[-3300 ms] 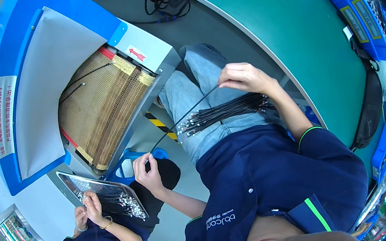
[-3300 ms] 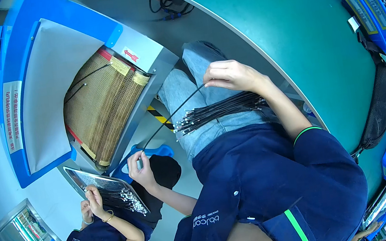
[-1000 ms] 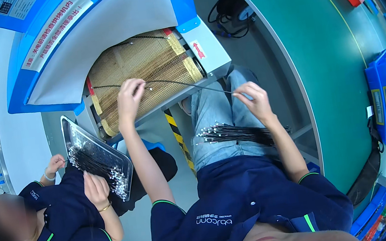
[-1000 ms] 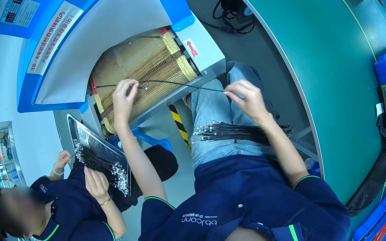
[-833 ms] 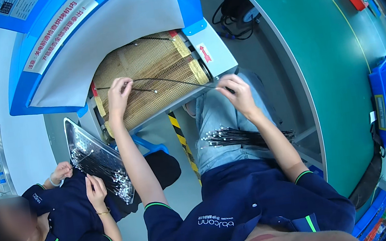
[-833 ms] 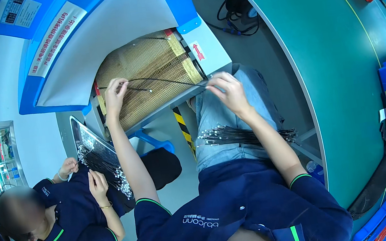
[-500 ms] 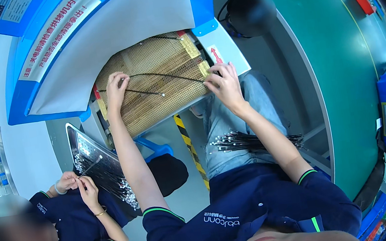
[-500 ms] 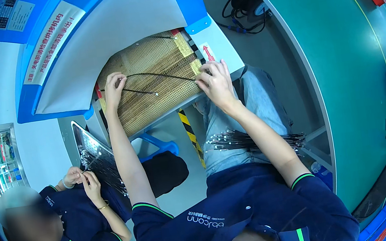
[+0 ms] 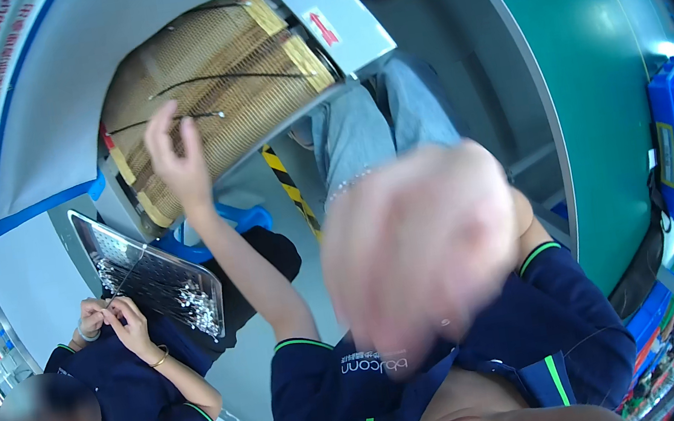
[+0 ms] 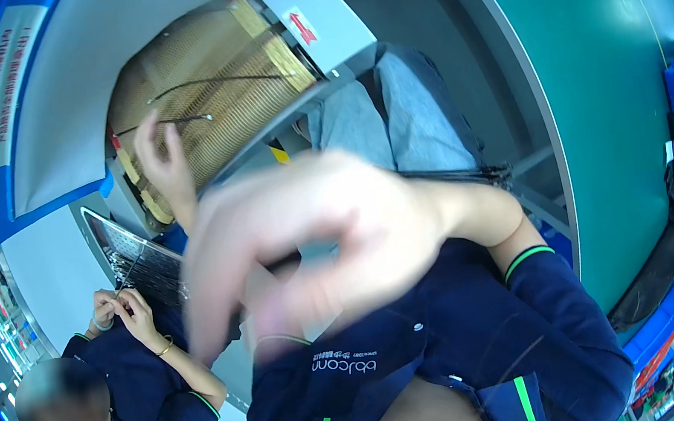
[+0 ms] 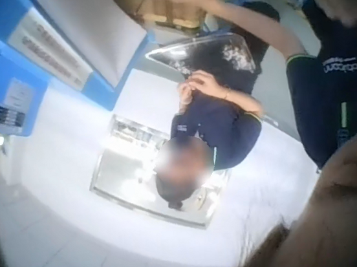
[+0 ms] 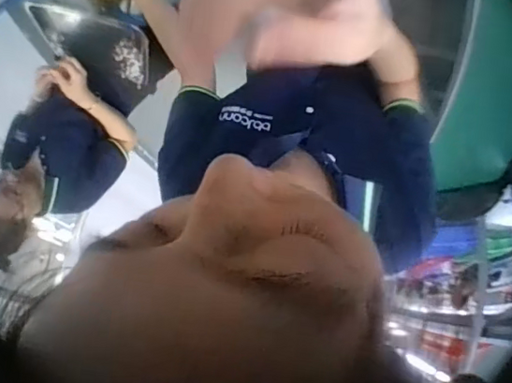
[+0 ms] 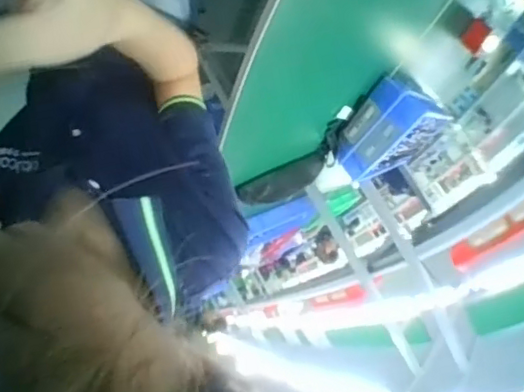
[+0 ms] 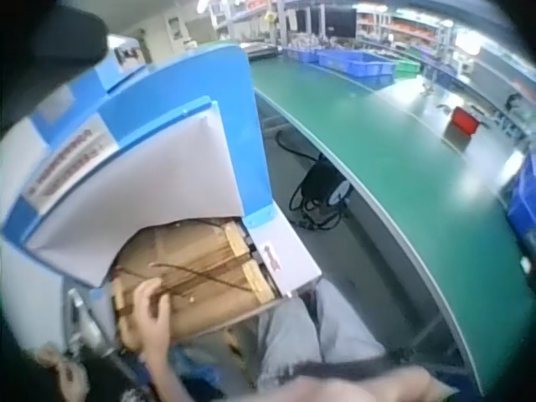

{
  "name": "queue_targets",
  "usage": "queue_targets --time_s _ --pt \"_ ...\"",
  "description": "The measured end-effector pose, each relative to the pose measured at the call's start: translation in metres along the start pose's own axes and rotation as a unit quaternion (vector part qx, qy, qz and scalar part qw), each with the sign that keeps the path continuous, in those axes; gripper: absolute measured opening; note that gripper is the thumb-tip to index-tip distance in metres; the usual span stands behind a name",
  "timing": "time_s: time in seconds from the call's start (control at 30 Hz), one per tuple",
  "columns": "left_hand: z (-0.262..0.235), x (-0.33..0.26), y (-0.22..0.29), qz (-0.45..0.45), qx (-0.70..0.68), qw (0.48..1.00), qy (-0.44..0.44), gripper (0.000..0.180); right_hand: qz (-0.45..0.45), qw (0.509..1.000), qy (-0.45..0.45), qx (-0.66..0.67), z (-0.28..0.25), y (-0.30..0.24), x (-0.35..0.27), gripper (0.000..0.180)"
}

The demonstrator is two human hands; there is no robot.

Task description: The person sits at a workstation and repeatedly picks up black cables from a bundle on their lap, inserts one end into a mesh tray on a blue machine, and returns the cable to the bundle. A coworker is visible to the left working on a separate tray.

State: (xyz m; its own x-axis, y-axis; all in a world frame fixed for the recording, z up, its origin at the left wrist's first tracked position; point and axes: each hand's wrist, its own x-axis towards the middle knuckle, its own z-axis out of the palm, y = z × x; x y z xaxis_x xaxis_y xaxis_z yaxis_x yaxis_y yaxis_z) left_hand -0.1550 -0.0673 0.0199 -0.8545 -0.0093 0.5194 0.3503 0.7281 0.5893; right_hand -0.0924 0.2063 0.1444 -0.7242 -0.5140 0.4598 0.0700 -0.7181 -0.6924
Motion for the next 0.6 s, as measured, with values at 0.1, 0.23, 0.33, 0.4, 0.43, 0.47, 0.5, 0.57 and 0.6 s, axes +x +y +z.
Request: queue_targets --time_s 0.1,0.23,0.33,0.4,0.43,0.47,0.5,0.57,0.6 --pt "0.021 -0.056 0.048 -0.025 -0.059 0.996 -0.066 0.024 -0.019 0.991 -0.065 0.117 0.025 -0.015 -0.011 0.012" --pt "0.046 -0.118 0.08 -0.098 -0.137 0.963 -0.212 0.022 -0.039 0.984 -0.075 0.156 0.041 -0.04 -0.028 0.011" --pt "0.062 -0.152 0.082 -0.098 -0.147 0.947 -0.268 0.022 -0.058 0.986 -0.033 0.152 0.046 -0.058 -0.049 0.01" --pt "0.058 -0.165 0.086 -0.114 -0.135 0.946 -0.273 0.023 -0.053 0.986 -0.005 0.158 0.052 -0.069 -0.057 0.01" --pt "0.059 -0.168 0.086 -0.116 -0.135 0.943 -0.28 0.023 -0.055 0.986 0.014 0.154 0.054 -0.074 -0.06 0.01" --pt "0.06 -0.172 0.081 -0.121 -0.135 0.94 -0.289 0.024 -0.059 0.987 0.031 0.148 0.058 -0.077 -0.065 0.01" --pt "0.058 -0.173 0.081 -0.132 -0.129 0.939 -0.289 0.025 -0.056 0.986 0.045 0.148 0.061 -0.081 -0.069 0.01" --pt "0.054 -0.174 0.079 -0.153 -0.119 0.938 -0.289 0.026 -0.06 0.984 0.072 0.151 0.063 -0.086 -0.073 0.01" --pt "0.054 -0.174 0.078 -0.153 -0.114 0.938 -0.29 0.028 -0.063 0.984 0.08 0.149 0.068 -0.085 -0.077 0.01"
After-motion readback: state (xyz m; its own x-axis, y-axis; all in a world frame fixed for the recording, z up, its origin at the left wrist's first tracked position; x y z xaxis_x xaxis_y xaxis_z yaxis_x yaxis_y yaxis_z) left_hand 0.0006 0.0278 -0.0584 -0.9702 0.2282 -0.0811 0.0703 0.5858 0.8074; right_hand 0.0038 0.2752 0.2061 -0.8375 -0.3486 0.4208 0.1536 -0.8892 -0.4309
